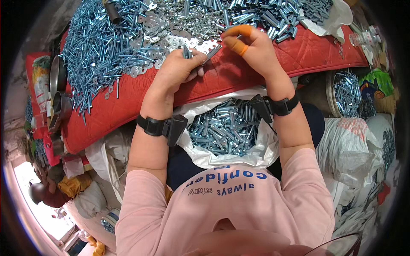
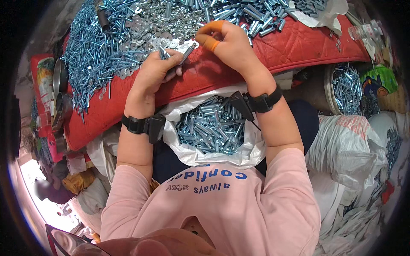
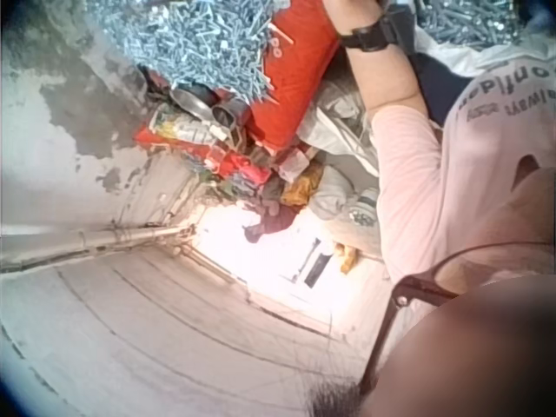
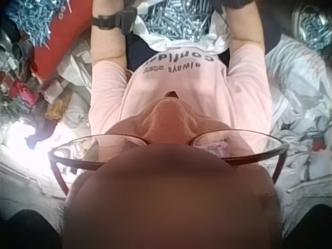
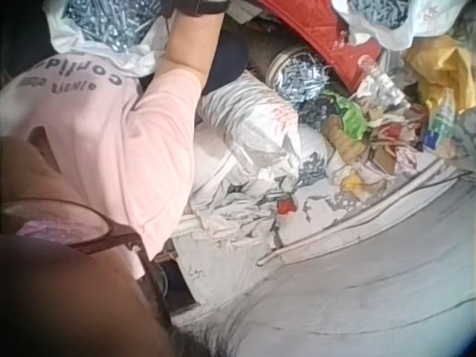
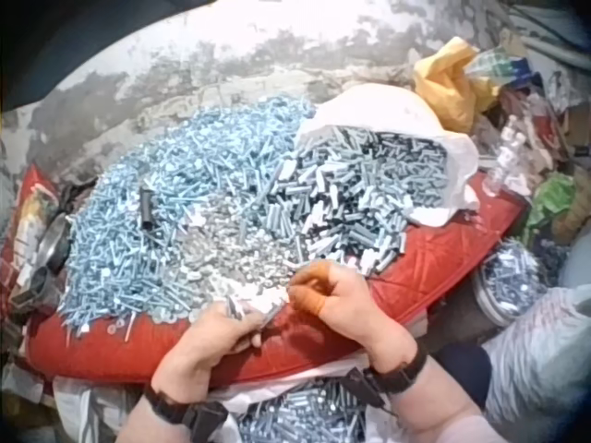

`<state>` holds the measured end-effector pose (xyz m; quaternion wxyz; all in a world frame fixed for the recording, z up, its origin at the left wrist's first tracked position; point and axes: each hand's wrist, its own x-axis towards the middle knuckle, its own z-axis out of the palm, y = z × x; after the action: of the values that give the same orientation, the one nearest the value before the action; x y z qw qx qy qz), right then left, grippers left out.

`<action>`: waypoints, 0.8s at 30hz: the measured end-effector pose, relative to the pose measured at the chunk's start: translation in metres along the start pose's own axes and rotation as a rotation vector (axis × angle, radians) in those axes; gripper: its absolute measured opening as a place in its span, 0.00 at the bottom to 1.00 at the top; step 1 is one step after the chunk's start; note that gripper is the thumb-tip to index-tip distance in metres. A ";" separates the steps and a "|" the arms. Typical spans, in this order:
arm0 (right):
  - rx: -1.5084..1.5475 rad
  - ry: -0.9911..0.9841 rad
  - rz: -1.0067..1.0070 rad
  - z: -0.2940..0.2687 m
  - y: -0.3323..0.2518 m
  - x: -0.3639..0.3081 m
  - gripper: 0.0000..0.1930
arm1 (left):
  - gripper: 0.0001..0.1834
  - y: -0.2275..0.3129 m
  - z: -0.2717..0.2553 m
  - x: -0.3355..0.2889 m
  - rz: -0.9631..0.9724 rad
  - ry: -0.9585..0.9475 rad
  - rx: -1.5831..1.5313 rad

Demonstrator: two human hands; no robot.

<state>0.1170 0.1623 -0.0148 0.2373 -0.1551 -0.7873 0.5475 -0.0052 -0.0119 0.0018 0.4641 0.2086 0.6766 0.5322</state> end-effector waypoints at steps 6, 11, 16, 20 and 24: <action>-0.164 -0.129 0.026 0.001 -0.012 -0.003 0.12 | 0.07 0.003 -0.002 -0.007 -0.016 -0.027 0.066; -0.539 -0.038 -0.134 0.013 -0.012 0.001 0.11 | 0.04 0.005 0.005 -0.016 -0.033 -0.275 0.232; -0.743 0.079 -0.314 0.027 0.008 0.004 0.08 | 0.06 0.004 0.003 -0.008 -0.053 -0.115 0.129; -0.140 0.123 -0.116 0.022 0.009 0.007 0.08 | 0.08 0.004 0.007 -0.005 -0.084 -0.025 0.072; 0.153 0.090 -0.008 0.028 -0.003 0.001 0.08 | 0.09 -0.002 0.009 -0.002 -0.030 -0.044 0.060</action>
<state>0.1012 0.1390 -0.0198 0.2858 -0.1580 -0.7324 0.5974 0.0037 -0.0099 0.0012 0.4801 0.2239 0.6852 0.4999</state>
